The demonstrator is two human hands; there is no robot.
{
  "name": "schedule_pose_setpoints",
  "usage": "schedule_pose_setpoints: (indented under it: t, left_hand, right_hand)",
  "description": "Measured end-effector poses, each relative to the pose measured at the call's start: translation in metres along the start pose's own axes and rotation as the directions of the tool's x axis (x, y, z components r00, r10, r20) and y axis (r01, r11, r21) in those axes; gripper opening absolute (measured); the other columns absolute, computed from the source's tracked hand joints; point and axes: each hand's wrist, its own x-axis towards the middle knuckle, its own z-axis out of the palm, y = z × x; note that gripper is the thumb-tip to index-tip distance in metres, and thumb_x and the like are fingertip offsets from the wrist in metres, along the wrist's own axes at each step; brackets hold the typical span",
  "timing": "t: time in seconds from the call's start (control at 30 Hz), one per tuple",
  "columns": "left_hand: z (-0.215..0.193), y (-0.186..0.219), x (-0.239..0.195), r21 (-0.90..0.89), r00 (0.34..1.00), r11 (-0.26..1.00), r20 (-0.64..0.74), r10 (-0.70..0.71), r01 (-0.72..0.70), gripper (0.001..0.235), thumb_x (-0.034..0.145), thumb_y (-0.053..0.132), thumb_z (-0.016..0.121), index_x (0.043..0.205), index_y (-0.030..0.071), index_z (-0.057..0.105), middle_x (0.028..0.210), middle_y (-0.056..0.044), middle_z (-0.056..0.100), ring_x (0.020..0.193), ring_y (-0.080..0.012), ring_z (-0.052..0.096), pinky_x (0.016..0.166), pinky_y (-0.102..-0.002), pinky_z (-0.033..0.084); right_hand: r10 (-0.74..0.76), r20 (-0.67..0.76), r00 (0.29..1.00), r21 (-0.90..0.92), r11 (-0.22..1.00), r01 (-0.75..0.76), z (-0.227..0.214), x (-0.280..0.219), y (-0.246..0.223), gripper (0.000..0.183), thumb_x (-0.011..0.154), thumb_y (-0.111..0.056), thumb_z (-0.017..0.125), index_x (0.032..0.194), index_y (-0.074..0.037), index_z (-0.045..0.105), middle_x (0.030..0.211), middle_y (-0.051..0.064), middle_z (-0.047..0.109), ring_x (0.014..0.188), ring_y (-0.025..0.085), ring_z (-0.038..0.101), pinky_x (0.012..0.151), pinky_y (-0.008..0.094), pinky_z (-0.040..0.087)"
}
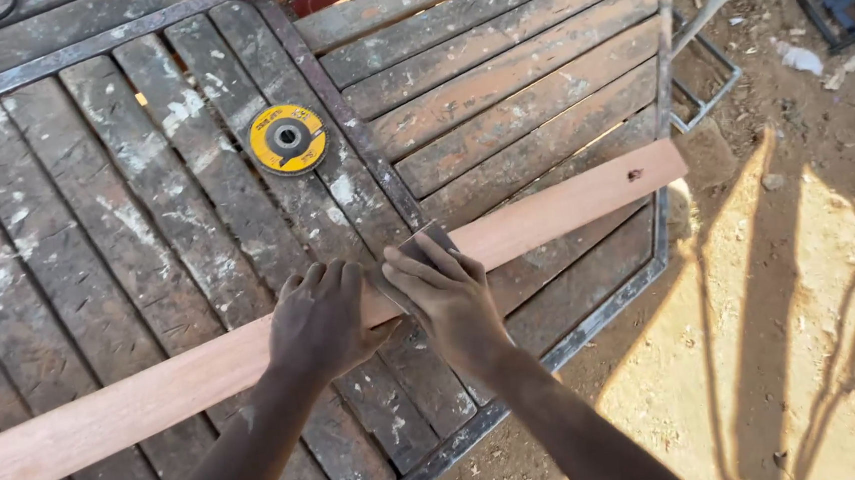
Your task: Sanding a long wooden plank manually with sandpaper on a metal workbench
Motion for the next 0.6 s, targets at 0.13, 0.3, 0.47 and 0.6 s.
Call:
schedule_pose_setpoints:
  t: [0.13,0.3,0.47,0.6]
  left_hand:
    - [0.005,-0.002,0.006,0.023,1.0,1.0,0.002,-0.013,0.013,0.073,0.076,0.062,0.073,0.126,0.011,0.059,0.11,-0.009,0.066,0.11,-0.0292,0.066,0.086,-0.048,0.055]
    - [0.003,-0.003,0.005,0.045,0.997,0.999,0.077,0.011,-0.015,0.069,0.083,0.058,0.067,0.13,0.01,0.056,0.115,-0.011,0.063,0.112,-0.0302,0.064,0.09,-0.047,0.054]
    - [0.001,0.001,0.001,0.035,0.999,0.999,0.048,-0.022,0.02,0.076,0.075,0.063,0.073,0.128,0.011,0.057,0.113,-0.008,0.065,0.112,-0.0278,0.065,0.089,-0.048,0.054]
    - [0.001,0.003,0.002,0.05,0.999,0.998,0.01,-0.038,0.037,0.074,0.073,0.061,0.076,0.126,0.013,0.059,0.111,-0.007,0.066,0.112,-0.0268,0.066,0.09,-0.046,0.054]
  right_hand:
    - [0.146,-0.05,0.988,-0.188,0.97,-0.153,-0.031,-0.039,0.157,0.036,0.101,-0.033,0.056,0.135,-0.033,0.066,0.143,-0.012,0.061,0.14,0.02,0.051,0.102,0.041,0.042]
    - [0.328,-0.317,0.89,-0.305,0.853,-0.423,-0.002,-0.068,0.207,0.032,0.109,-0.015,0.059,0.139,-0.014,0.068,0.144,0.014,0.06,0.145,0.033,0.044,0.109,0.045,0.033]
    - [0.037,-0.22,0.975,-0.225,0.97,-0.088,-0.004,-0.038,0.036,0.033,0.099,-0.041,0.062,0.13,-0.03,0.07,0.145,-0.008,0.062,0.143,0.024,0.05,0.101,0.04,0.04]
    - [0.057,-0.232,0.971,-0.449,0.879,-0.159,0.004,-0.075,0.197,0.047,0.098,-0.015,0.059,0.14,-0.033,0.066,0.146,-0.011,0.063,0.142,0.017,0.052,0.097,0.039,0.043]
